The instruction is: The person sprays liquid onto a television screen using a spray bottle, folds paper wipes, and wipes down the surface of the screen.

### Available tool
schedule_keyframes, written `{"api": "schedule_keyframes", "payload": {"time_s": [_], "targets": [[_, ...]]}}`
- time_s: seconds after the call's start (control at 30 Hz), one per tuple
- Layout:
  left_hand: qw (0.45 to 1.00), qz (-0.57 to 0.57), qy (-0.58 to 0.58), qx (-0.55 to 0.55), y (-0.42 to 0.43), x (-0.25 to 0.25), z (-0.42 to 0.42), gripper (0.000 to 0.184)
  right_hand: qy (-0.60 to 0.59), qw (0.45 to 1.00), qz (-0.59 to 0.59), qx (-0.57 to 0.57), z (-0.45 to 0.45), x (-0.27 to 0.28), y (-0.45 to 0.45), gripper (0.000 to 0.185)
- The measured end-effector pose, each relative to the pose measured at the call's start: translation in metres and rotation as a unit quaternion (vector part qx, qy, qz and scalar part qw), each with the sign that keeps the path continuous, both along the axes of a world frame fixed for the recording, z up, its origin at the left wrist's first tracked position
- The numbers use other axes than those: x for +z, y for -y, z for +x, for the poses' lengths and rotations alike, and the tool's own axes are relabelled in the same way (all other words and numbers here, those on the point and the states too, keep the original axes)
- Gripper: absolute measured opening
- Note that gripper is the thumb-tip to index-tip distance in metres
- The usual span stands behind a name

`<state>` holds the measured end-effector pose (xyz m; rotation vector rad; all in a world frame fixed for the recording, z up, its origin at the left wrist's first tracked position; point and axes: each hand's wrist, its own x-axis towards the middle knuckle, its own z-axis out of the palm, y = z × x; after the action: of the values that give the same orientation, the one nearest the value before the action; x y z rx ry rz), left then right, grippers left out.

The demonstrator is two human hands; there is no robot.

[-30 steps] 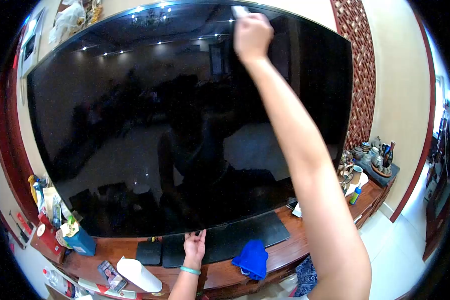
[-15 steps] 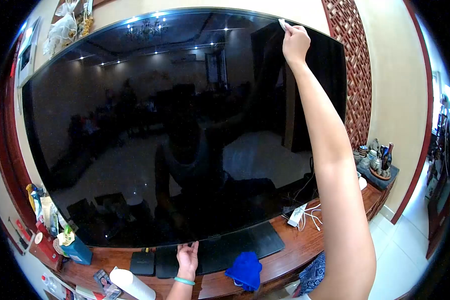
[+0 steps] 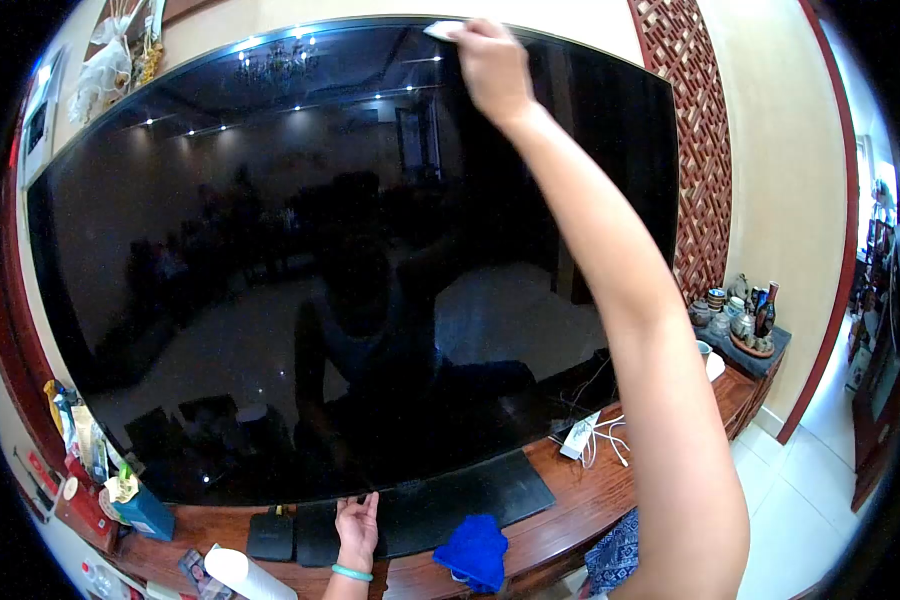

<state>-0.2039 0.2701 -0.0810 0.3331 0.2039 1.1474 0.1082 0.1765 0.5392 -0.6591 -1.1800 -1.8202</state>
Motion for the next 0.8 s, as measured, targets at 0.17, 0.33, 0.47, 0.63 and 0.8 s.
{"api": "schedule_keyframes", "payload": {"time_s": [0.17,0.33,0.47,0.63,0.8], "targets": [[0.999,-0.01,-0.03,0.019,0.004,0.004,0.004,0.053,-0.175,0.984,0.023,-0.027,0.064,-0.008,0.038,0.017],[0.999,0.005,-0.035,0.011,0.003,0.004,0.002,0.064,-0.164,0.984,0.043,0.059,-0.009,-0.004,-0.004,0.016],[0.999,0.023,-0.038,0.012,0.005,0.006,0.003,0.063,-0.043,0.99,0.005,0.131,-0.048,0.003,-0.03,0.019],[1.0,0.019,-0.008,0.012,0.005,0.006,0.003,0.044,-0.073,0.997,0.006,-0.006,0.017,-0.003,0.01,0.02],[0.999,0.013,-0.039,0.019,0.011,0.013,0.003,0.044,-0.198,0.98,0.006,-0.012,0.035,-0.012,0.031,0.02]]}}
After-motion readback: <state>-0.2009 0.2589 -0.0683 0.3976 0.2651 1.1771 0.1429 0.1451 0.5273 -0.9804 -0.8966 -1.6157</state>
